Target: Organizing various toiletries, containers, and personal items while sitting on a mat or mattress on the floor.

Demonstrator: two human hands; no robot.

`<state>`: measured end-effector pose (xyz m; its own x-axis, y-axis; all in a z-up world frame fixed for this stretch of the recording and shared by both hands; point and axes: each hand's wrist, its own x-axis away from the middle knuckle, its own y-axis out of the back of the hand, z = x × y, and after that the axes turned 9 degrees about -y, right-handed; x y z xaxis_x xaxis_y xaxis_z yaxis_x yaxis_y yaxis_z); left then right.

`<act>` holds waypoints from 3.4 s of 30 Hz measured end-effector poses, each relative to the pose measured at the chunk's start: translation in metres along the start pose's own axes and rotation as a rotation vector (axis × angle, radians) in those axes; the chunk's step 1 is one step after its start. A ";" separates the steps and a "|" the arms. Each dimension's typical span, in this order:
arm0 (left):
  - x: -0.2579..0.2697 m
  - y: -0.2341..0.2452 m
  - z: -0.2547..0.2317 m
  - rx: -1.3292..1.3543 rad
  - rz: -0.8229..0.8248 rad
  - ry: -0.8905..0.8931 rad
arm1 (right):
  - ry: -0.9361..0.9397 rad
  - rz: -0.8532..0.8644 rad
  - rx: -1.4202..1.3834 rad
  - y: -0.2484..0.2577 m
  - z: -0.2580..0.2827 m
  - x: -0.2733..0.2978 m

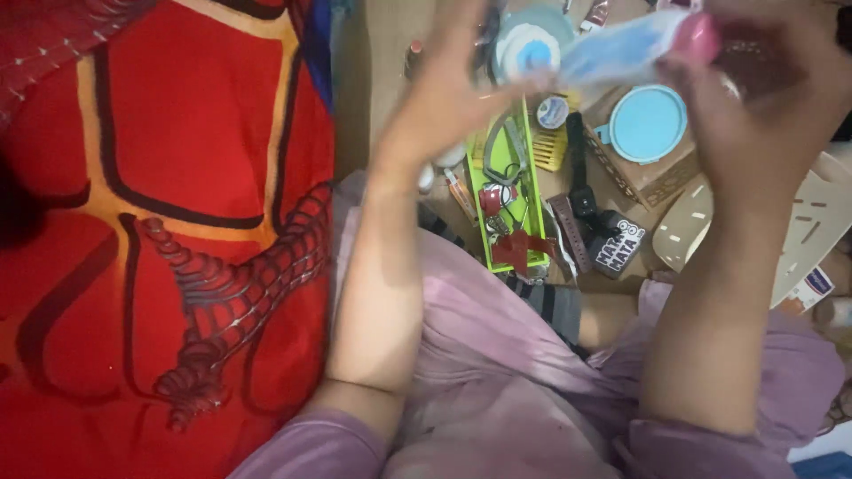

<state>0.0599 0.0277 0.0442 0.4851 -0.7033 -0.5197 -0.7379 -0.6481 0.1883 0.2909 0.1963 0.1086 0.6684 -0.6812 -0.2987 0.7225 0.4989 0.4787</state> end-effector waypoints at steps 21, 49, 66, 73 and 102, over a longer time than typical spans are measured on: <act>-0.025 0.004 -0.052 -0.253 0.219 -0.071 | -0.050 -0.090 -0.290 -0.066 0.047 0.018; -0.019 -0.026 -0.067 -0.326 0.119 -0.055 | 0.038 -0.072 0.136 -0.035 0.066 0.030; 0.016 -0.028 -0.024 0.597 0.312 0.297 | -0.024 -0.014 -0.238 -0.006 0.088 0.012; -0.005 -0.018 -0.072 0.983 0.463 0.598 | 0.143 0.031 -0.001 -0.001 0.090 0.008; 0.012 -0.054 -0.029 0.364 0.884 0.312 | -0.133 0.366 -0.103 0.007 0.069 0.040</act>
<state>0.1191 0.0456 0.0518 -0.2439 -0.9676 -0.0651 -0.9657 0.2362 0.1076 0.3106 0.1359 0.1570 0.8609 -0.5086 -0.0111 0.4594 0.7680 0.4462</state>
